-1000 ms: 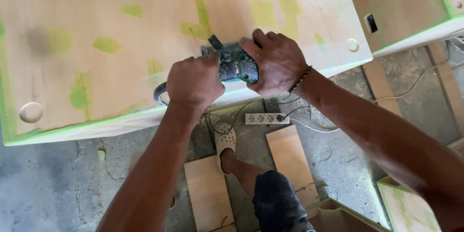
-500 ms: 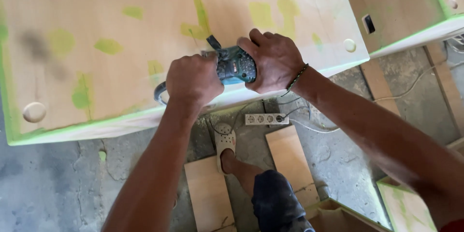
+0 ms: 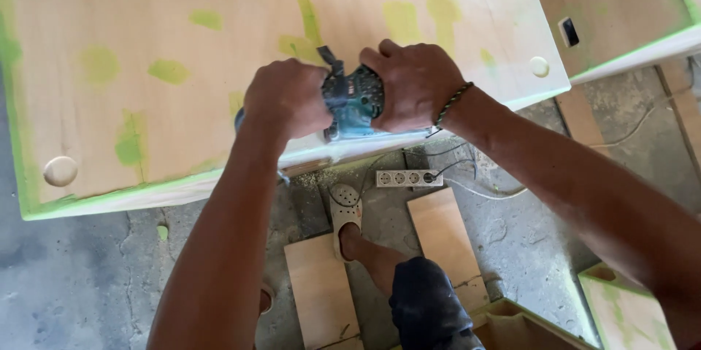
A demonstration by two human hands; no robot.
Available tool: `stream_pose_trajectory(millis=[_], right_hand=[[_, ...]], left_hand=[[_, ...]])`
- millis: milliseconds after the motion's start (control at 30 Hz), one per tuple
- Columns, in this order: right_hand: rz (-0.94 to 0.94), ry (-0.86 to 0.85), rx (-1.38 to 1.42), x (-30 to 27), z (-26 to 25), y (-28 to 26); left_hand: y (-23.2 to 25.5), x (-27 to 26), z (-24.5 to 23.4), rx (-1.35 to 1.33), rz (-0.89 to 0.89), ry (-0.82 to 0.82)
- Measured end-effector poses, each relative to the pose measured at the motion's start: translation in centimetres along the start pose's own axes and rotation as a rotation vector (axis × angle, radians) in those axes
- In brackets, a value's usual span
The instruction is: The person uses an electric sander to smooth the surface of a large wooden board. They move the sander back and forth across the board, focusing on the edges and the main surface area.
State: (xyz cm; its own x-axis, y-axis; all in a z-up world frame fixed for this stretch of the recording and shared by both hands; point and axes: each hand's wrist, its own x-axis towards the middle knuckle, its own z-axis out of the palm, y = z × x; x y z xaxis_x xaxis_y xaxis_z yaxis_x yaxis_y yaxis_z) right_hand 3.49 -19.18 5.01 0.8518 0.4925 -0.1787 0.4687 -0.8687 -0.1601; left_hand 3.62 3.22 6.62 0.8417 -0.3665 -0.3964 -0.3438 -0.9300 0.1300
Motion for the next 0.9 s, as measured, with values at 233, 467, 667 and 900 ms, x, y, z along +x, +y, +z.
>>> stream_pose_trajectory(millis=[233,467,667,900], right_hand=[[0.024,-0.093,-0.043,-2.6,-3.1,-1.3],[-0.06,0.05,0.085,-3.6,0.6,-1.8],[-0.065,-0.005,0.098,-3.8,1.9,-0.1],[0.112,-0.008,0.016,-6.4,0.8,3.1]], left_hand=[[1.4,-0.9,0.4,-0.114,-0.002,0.013],[2.1,-4.3,-1.2,-0.036,0.008,-0.037],[2.7,-3.9,-0.2,-0.059,0.027,-0.069],[6.0,0.7,-0.3,-0.155,0.181,0.045]])
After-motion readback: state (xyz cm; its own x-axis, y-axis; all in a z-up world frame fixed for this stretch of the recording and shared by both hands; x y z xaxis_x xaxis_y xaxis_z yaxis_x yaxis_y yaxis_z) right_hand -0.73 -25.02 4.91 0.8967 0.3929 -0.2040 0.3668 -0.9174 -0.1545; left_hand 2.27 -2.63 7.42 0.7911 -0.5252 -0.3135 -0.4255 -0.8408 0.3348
